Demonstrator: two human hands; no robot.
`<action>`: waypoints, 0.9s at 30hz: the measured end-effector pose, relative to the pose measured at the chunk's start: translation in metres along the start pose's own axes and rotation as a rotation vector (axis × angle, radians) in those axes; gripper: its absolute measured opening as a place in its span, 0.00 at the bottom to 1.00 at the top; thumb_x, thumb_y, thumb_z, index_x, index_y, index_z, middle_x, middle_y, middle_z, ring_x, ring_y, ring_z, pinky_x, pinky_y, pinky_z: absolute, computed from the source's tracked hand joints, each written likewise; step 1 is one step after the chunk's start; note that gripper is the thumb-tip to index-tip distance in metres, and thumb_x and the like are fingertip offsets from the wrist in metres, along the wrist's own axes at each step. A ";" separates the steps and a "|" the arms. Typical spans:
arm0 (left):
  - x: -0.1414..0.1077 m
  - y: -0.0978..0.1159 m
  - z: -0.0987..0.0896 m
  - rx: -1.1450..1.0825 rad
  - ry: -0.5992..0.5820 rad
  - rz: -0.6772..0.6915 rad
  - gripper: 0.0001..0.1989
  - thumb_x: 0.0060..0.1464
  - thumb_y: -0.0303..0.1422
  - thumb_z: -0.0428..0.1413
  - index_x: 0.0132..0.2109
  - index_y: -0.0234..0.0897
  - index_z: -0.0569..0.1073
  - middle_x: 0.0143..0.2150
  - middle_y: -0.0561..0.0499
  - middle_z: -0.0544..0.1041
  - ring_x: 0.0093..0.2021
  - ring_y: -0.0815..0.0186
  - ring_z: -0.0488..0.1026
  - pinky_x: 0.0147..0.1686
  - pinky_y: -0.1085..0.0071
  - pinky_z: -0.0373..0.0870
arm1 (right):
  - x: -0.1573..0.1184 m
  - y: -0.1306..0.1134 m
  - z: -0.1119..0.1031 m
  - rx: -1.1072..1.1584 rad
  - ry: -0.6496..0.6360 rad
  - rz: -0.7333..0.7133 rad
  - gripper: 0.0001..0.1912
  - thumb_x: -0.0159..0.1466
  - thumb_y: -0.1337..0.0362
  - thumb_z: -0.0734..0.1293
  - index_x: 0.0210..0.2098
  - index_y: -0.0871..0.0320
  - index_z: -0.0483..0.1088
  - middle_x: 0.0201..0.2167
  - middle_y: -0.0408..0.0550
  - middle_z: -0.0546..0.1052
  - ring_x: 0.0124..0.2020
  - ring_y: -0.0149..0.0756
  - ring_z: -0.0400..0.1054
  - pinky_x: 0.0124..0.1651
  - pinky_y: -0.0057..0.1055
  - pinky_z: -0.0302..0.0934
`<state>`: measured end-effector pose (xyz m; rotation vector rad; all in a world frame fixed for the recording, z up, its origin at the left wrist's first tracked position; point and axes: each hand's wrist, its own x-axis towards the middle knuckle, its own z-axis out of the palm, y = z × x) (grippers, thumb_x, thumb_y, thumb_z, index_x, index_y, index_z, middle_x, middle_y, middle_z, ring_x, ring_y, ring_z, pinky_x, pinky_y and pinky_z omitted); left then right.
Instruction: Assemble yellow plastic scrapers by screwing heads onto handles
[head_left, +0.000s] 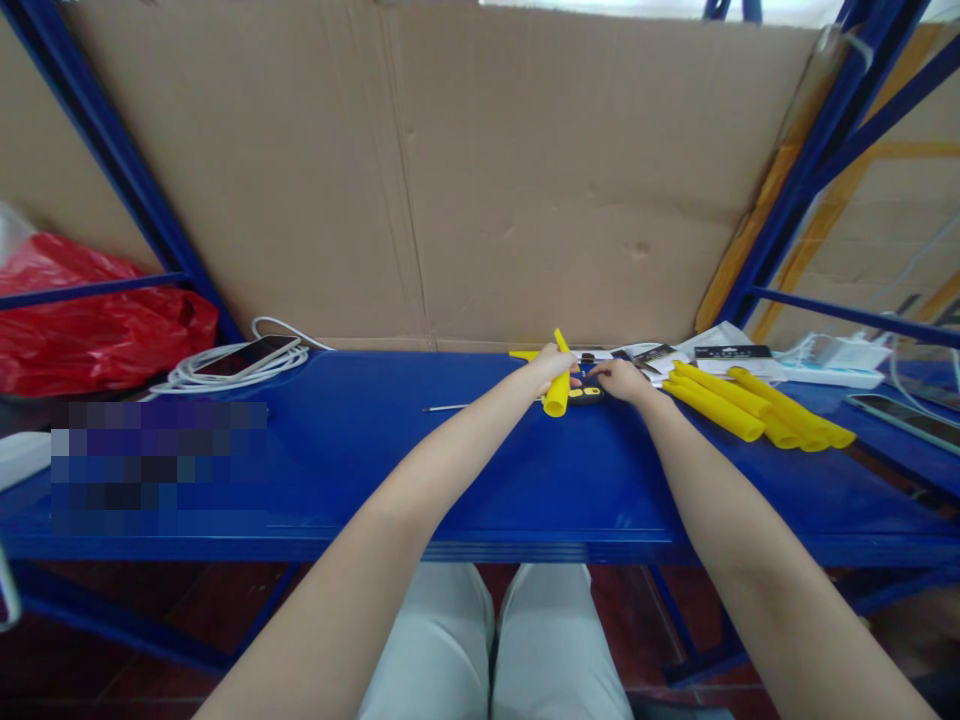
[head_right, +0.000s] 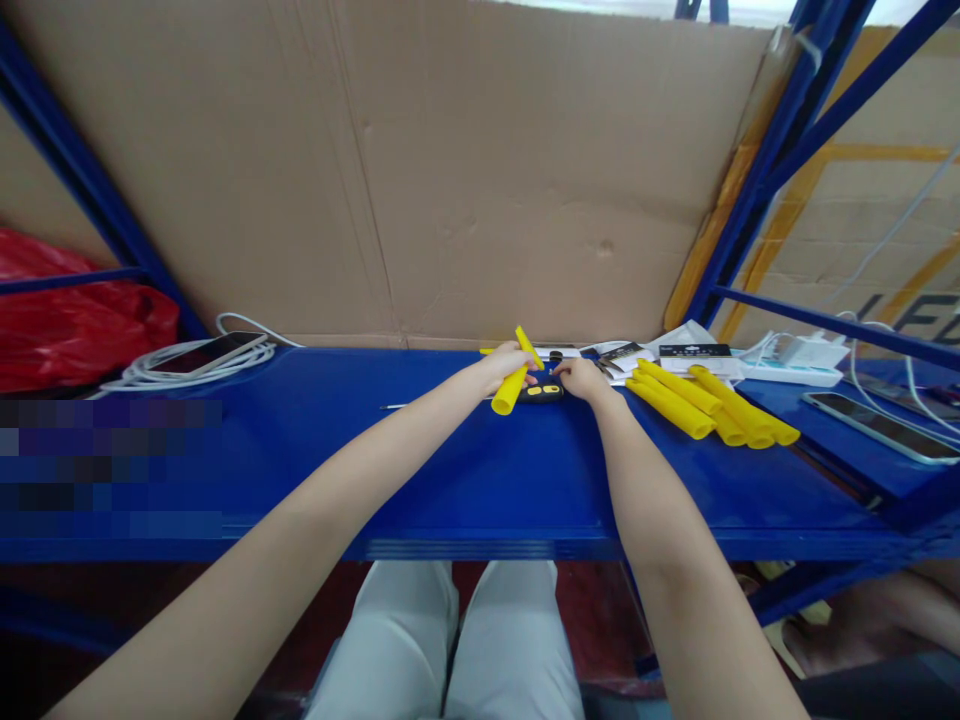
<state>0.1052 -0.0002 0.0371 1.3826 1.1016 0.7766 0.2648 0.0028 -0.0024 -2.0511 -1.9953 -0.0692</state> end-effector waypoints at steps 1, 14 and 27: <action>-0.004 0.000 -0.007 0.022 0.015 0.023 0.19 0.54 0.18 0.50 0.53 0.33 0.64 0.28 0.55 0.70 0.18 0.74 0.67 0.21 0.76 0.65 | 0.000 -0.001 0.000 0.008 -0.017 -0.016 0.22 0.60 0.75 0.58 0.47 0.57 0.78 0.50 0.48 0.78 0.52 0.37 0.71 0.54 0.27 0.61; -0.038 -0.038 -0.127 0.182 0.297 0.118 0.31 0.53 0.19 0.53 0.59 0.44 0.52 0.44 0.49 0.72 0.19 0.77 0.70 0.18 0.80 0.62 | 0.002 -0.004 -0.008 0.063 0.052 -0.013 0.23 0.60 0.74 0.57 0.47 0.62 0.78 0.47 0.51 0.79 0.50 0.38 0.72 0.54 0.27 0.61; -0.044 -0.062 -0.128 0.142 0.346 0.149 0.30 0.53 0.18 0.49 0.61 0.44 0.54 0.60 0.42 0.65 0.21 0.80 0.69 0.15 0.81 0.62 | -0.017 -0.020 -0.030 0.108 -0.335 -0.265 0.25 0.52 0.53 0.71 0.48 0.55 0.76 0.48 0.50 0.78 0.50 0.49 0.70 0.52 0.37 0.64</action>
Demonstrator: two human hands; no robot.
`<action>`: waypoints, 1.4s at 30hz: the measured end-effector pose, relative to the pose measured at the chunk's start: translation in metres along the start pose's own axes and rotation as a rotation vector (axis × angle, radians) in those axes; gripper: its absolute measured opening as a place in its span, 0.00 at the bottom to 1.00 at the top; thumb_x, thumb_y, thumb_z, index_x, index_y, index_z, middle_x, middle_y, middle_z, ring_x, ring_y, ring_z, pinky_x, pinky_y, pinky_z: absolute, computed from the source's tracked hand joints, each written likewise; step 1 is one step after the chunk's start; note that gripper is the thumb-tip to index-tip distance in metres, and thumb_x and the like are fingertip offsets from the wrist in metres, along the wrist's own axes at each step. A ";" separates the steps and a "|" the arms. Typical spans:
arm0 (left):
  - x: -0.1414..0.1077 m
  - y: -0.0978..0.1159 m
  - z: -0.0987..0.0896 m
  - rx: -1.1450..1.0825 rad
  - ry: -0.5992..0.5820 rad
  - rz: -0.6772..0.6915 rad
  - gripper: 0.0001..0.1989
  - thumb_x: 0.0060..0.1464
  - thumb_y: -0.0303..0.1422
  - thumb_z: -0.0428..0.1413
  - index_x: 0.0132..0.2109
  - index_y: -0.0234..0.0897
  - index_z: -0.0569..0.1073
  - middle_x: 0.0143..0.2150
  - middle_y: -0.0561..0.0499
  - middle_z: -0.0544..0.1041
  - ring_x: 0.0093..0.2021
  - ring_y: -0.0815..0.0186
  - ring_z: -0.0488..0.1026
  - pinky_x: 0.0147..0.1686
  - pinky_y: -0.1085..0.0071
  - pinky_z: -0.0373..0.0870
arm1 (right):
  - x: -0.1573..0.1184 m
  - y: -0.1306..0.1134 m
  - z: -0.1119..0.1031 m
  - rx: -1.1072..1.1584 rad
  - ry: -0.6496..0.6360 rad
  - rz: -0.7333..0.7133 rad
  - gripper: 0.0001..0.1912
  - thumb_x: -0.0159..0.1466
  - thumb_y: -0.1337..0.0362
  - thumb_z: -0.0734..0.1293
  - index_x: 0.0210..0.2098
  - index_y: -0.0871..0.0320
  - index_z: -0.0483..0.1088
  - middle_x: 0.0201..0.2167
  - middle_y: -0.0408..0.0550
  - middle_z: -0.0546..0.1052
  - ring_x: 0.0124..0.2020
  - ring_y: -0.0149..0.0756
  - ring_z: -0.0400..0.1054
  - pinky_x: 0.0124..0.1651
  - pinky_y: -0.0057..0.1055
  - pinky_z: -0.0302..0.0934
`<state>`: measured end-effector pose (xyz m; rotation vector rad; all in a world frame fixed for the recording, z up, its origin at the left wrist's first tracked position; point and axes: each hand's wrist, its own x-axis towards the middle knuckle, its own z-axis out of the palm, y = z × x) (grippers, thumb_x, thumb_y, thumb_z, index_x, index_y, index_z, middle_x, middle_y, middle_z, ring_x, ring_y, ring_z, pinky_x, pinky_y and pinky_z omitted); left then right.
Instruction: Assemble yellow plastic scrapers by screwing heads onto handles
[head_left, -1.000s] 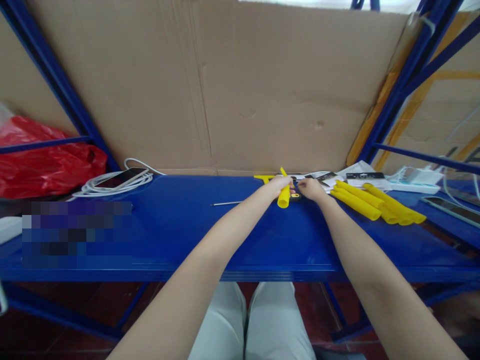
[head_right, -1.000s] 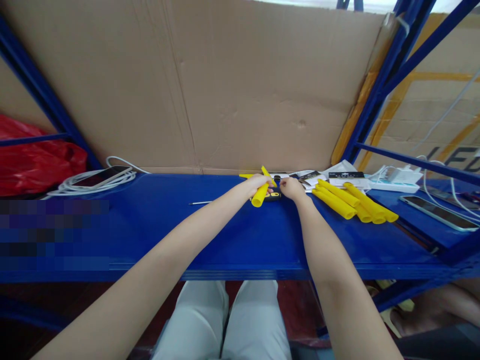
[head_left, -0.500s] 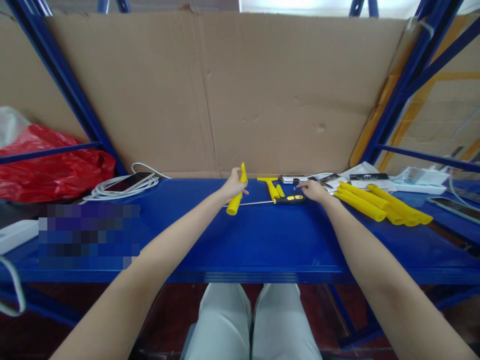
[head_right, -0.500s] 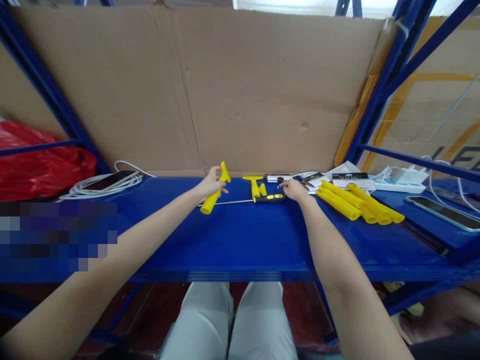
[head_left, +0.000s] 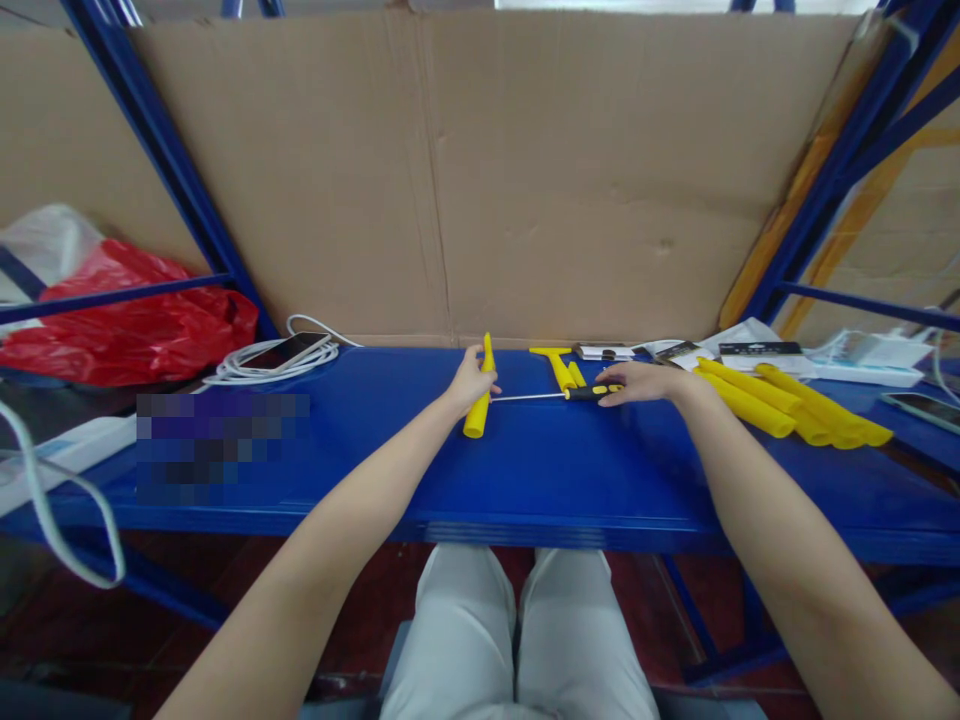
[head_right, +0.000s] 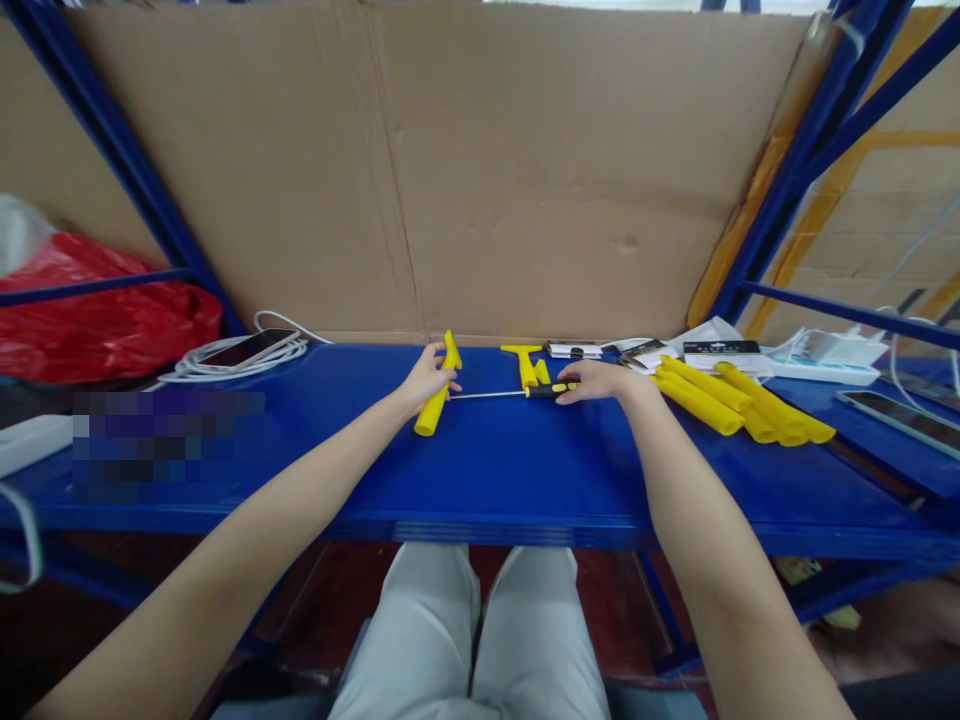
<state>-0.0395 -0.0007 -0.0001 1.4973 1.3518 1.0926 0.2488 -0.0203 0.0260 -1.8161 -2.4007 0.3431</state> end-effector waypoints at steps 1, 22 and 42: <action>0.000 -0.001 0.000 0.000 0.000 -0.007 0.30 0.54 0.18 0.49 0.61 0.44 0.54 0.60 0.42 0.65 0.21 0.80 0.69 0.14 0.81 0.62 | 0.000 -0.004 0.003 -0.038 0.011 0.006 0.27 0.51 0.56 0.71 0.50 0.54 0.75 0.49 0.50 0.77 0.51 0.49 0.70 0.52 0.36 0.63; 0.001 -0.003 0.001 -0.141 0.013 -0.048 0.30 0.49 0.17 0.51 0.58 0.43 0.60 0.45 0.50 0.72 0.21 0.75 0.72 0.17 0.80 0.64 | -0.017 0.001 -0.013 -0.432 0.877 0.082 0.13 0.56 0.70 0.60 0.37 0.58 0.74 0.36 0.56 0.71 0.44 0.50 0.60 0.44 0.43 0.49; 0.000 -0.001 0.000 -0.271 -0.106 -0.117 0.31 0.51 0.21 0.52 0.61 0.41 0.57 0.44 0.45 0.78 0.22 0.70 0.76 0.15 0.80 0.64 | -0.017 0.010 -0.010 -0.308 0.928 0.230 0.13 0.58 0.65 0.60 0.39 0.59 0.72 0.40 0.59 0.71 0.47 0.54 0.59 0.45 0.47 0.51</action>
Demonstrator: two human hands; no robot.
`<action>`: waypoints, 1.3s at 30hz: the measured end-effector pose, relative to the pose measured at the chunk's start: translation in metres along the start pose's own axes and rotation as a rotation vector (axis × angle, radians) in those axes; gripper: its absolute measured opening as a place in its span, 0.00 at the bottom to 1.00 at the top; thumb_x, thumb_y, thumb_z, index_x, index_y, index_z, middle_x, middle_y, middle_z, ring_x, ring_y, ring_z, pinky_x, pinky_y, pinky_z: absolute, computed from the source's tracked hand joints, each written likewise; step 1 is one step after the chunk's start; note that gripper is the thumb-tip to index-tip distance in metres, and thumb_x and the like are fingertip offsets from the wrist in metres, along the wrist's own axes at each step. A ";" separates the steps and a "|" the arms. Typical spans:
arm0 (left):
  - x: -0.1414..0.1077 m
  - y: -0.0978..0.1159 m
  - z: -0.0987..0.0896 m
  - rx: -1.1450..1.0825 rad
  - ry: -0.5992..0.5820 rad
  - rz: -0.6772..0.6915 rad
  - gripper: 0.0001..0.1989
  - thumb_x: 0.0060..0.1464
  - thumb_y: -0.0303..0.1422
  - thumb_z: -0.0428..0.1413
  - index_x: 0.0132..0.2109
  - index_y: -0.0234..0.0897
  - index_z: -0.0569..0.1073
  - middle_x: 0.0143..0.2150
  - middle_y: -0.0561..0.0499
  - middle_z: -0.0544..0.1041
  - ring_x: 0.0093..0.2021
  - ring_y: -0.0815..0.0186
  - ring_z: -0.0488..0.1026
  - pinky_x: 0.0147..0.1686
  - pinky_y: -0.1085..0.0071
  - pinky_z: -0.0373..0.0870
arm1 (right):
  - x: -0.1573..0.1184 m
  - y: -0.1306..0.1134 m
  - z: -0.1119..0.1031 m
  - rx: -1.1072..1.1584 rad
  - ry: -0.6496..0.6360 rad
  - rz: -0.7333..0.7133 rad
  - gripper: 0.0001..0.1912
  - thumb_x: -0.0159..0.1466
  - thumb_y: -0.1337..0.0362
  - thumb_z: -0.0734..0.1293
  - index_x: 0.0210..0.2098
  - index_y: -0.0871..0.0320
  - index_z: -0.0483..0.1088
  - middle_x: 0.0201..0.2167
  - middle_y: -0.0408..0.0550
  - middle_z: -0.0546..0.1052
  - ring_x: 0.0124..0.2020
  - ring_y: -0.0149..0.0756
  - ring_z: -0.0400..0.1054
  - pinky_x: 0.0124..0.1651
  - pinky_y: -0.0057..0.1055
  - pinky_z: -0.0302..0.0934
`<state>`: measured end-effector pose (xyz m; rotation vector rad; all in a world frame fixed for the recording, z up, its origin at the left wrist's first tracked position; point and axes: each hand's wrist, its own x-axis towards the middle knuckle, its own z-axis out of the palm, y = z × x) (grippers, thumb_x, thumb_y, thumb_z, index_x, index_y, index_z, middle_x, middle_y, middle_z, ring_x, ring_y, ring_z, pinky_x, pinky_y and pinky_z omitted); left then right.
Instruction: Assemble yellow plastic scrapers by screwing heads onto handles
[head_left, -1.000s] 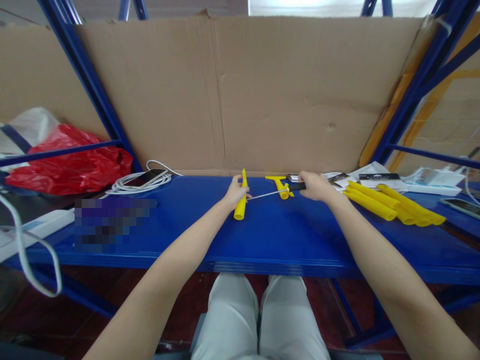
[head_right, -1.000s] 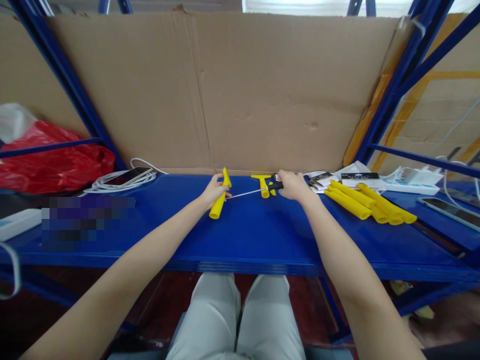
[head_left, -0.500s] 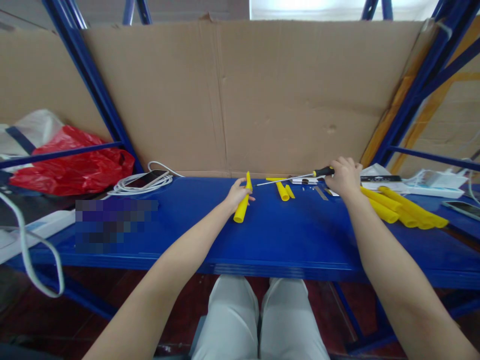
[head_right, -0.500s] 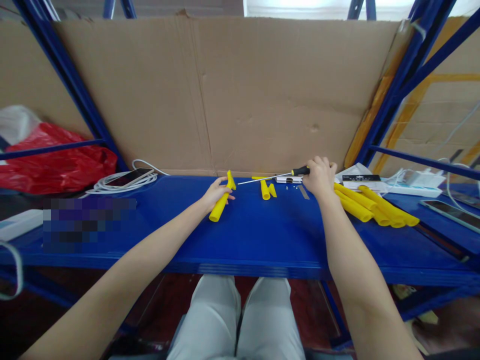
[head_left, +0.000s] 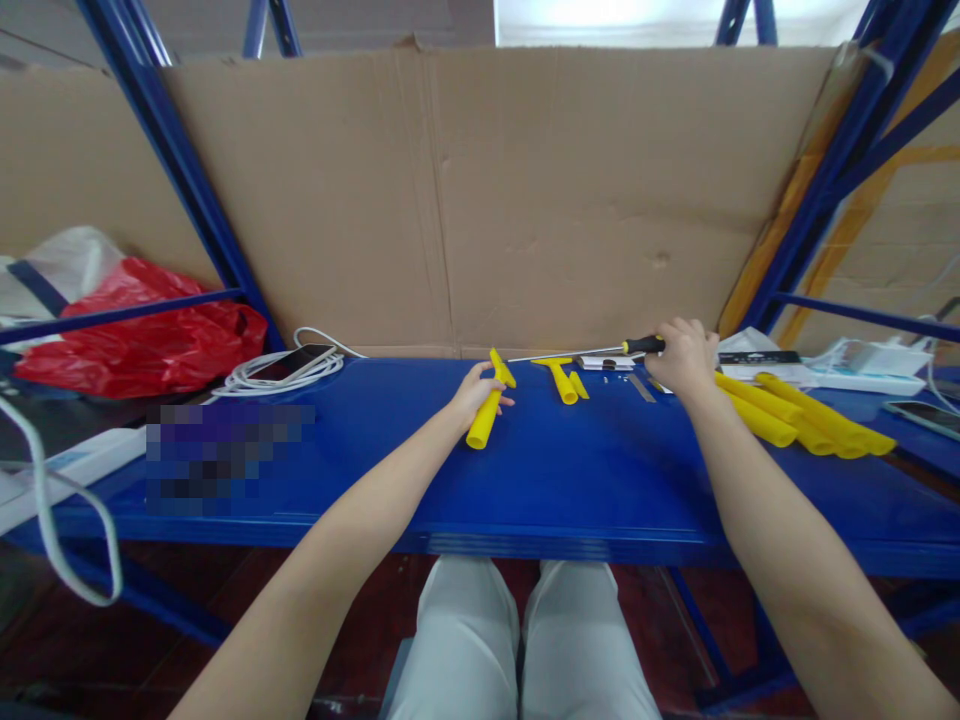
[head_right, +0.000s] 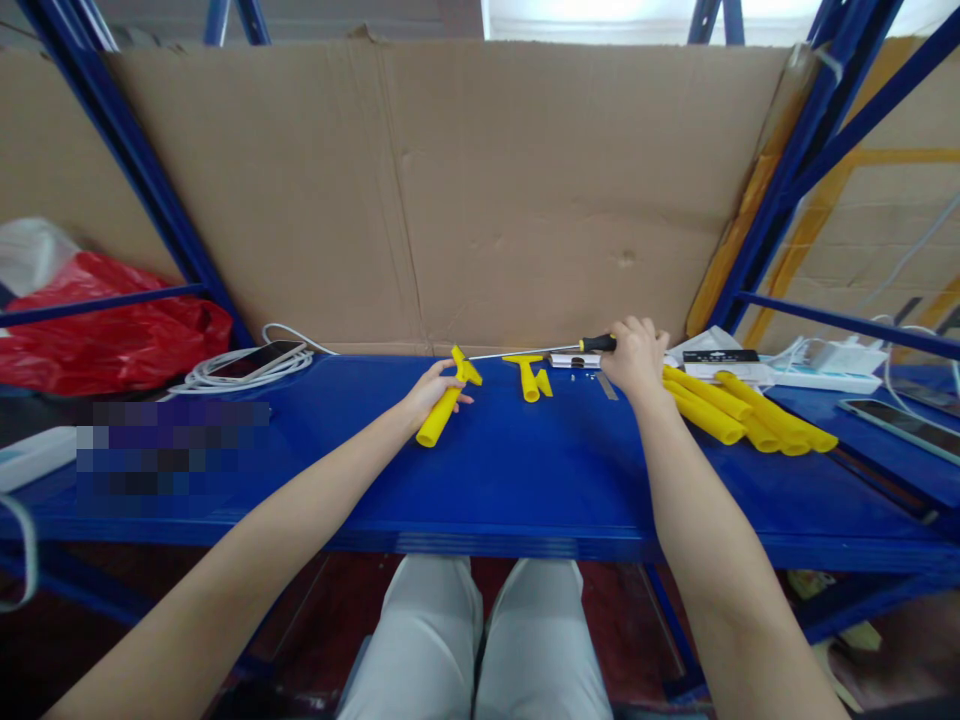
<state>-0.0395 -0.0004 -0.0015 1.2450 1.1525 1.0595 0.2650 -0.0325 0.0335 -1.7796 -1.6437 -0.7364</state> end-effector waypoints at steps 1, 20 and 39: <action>0.000 0.000 0.000 0.000 -0.006 -0.001 0.31 0.51 0.21 0.52 0.61 0.41 0.57 0.45 0.44 0.78 0.22 0.69 0.76 0.16 0.80 0.64 | 0.000 0.000 0.000 0.004 0.005 -0.004 0.13 0.58 0.65 0.60 0.39 0.59 0.72 0.40 0.59 0.71 0.47 0.54 0.59 0.45 0.47 0.51; -0.004 0.004 0.003 -0.006 -0.041 -0.026 0.30 0.53 0.20 0.50 0.62 0.39 0.57 0.46 0.42 0.77 0.21 0.71 0.75 0.15 0.80 0.63 | -0.001 0.001 -0.002 -0.041 -0.002 -0.018 0.13 0.57 0.66 0.60 0.39 0.59 0.73 0.39 0.59 0.71 0.46 0.53 0.58 0.44 0.46 0.50; -0.008 0.009 0.000 0.071 0.039 0.007 0.30 0.50 0.19 0.51 0.60 0.40 0.57 0.38 0.48 0.77 0.19 0.71 0.73 0.16 0.79 0.65 | 0.001 0.004 0.000 0.022 -0.076 -0.146 0.15 0.58 0.64 0.62 0.44 0.58 0.72 0.43 0.59 0.69 0.49 0.57 0.59 0.44 0.48 0.55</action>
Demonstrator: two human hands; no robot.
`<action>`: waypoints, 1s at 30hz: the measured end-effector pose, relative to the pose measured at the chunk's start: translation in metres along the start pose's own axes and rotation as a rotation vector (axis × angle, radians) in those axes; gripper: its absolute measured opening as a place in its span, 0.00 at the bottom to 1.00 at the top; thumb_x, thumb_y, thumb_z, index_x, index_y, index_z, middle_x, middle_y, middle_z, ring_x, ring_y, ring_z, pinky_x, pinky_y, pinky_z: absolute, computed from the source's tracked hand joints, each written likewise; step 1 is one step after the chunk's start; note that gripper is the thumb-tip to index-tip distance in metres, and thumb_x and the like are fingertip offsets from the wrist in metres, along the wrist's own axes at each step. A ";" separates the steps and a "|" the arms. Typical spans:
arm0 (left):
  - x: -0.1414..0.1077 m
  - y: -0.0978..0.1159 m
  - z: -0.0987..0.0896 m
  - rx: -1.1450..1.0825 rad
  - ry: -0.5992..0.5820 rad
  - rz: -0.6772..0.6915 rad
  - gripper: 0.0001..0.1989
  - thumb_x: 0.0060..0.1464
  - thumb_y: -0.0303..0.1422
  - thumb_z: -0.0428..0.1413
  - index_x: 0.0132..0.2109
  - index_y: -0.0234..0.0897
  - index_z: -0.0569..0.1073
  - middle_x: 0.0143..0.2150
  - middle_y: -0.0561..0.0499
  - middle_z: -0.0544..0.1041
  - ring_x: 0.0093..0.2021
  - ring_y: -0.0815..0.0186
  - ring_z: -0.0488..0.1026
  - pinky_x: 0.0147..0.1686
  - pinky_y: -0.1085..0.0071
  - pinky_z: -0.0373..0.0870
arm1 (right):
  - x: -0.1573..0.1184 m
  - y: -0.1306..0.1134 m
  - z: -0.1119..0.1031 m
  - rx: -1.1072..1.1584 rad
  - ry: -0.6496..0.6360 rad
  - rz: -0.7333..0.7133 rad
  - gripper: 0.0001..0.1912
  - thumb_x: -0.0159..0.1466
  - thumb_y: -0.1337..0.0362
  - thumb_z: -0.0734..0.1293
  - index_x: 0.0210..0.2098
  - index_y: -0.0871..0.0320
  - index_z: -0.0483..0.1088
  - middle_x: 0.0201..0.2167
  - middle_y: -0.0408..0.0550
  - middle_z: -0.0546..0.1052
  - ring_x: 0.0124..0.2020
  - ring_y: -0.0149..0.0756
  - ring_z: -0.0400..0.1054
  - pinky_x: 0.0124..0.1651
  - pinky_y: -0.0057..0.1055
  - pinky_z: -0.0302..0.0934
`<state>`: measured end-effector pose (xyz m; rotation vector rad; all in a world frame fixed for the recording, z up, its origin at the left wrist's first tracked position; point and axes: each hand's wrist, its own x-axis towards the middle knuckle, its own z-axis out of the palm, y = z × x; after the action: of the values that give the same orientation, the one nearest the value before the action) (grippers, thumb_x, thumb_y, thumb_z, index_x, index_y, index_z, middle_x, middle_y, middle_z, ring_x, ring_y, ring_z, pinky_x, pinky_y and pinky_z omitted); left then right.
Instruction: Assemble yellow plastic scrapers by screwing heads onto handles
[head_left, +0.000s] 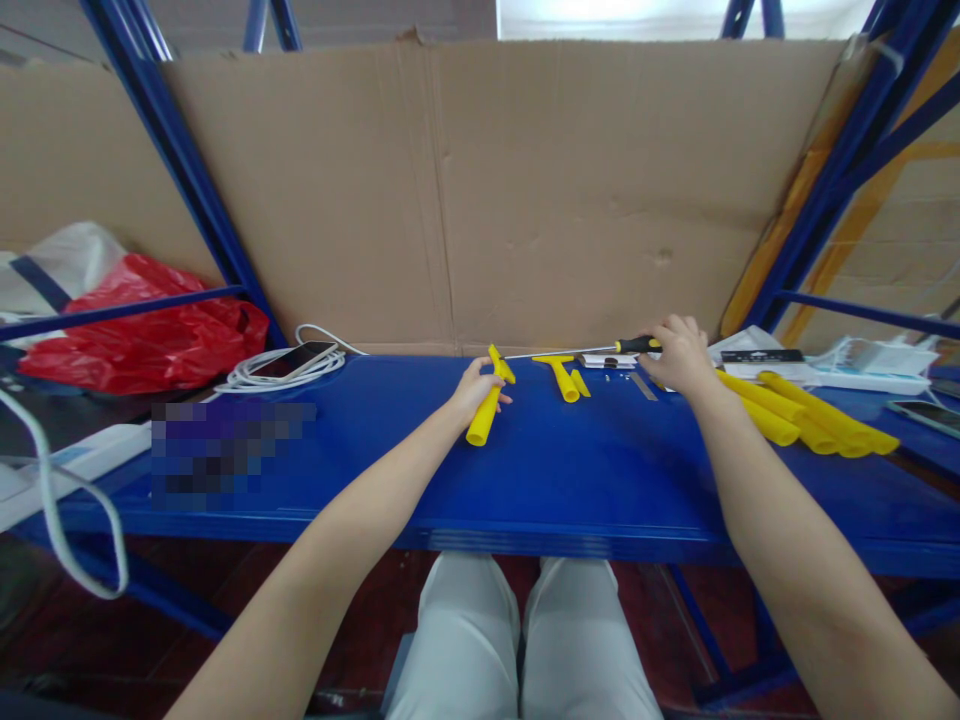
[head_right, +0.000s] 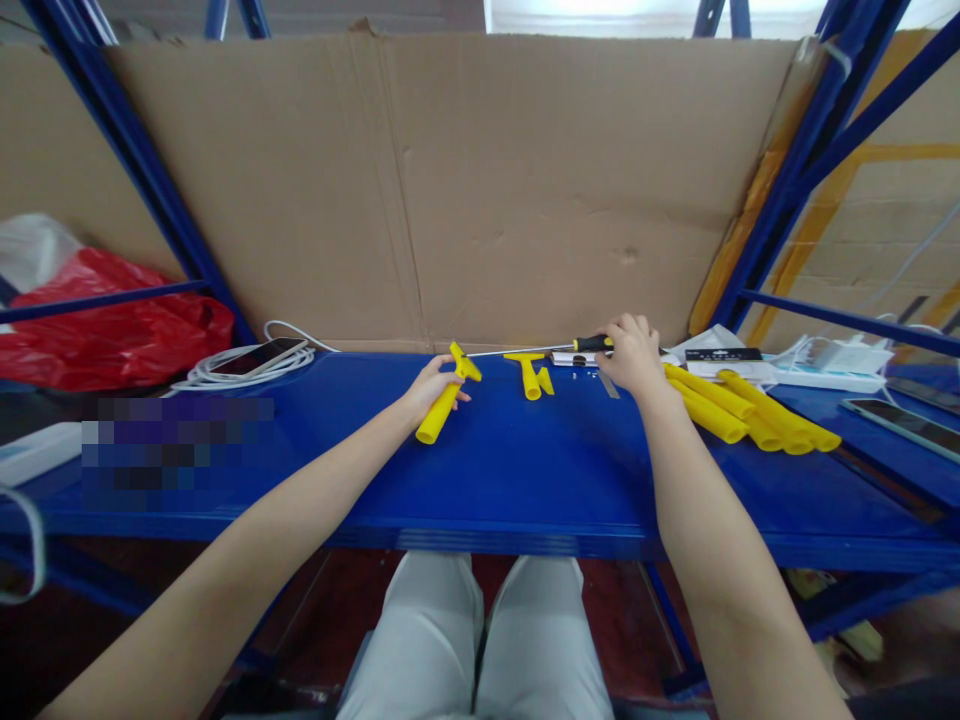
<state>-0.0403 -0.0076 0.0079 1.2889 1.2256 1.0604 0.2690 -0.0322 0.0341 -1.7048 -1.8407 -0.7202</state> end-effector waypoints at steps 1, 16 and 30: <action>0.000 0.000 0.000 0.008 0.009 0.000 0.30 0.50 0.20 0.51 0.59 0.40 0.57 0.39 0.48 0.77 0.19 0.71 0.73 0.17 0.79 0.65 | 0.000 0.000 0.001 0.000 -0.013 -0.008 0.14 0.57 0.64 0.62 0.42 0.58 0.72 0.43 0.59 0.69 0.49 0.56 0.59 0.44 0.47 0.56; -0.002 0.002 0.000 0.035 0.022 0.025 0.28 0.49 0.19 0.51 0.57 0.41 0.59 0.37 0.50 0.76 0.18 0.71 0.72 0.18 0.78 0.65 | 0.000 0.001 0.005 -0.037 -0.145 0.125 0.15 0.57 0.59 0.64 0.42 0.58 0.67 0.33 0.56 0.73 0.36 0.49 0.66 0.37 0.39 0.56; -0.002 0.001 0.001 0.059 0.037 0.035 0.27 0.48 0.18 0.51 0.55 0.40 0.60 0.39 0.50 0.75 0.18 0.73 0.71 0.17 0.79 0.64 | 0.002 0.003 0.006 -0.068 -0.155 0.070 0.14 0.56 0.59 0.66 0.40 0.58 0.70 0.37 0.56 0.74 0.40 0.49 0.68 0.39 0.39 0.60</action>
<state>-0.0397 -0.0096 0.0090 1.3454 1.2747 1.0844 0.2714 -0.0263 0.0307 -1.9063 -1.8671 -0.6448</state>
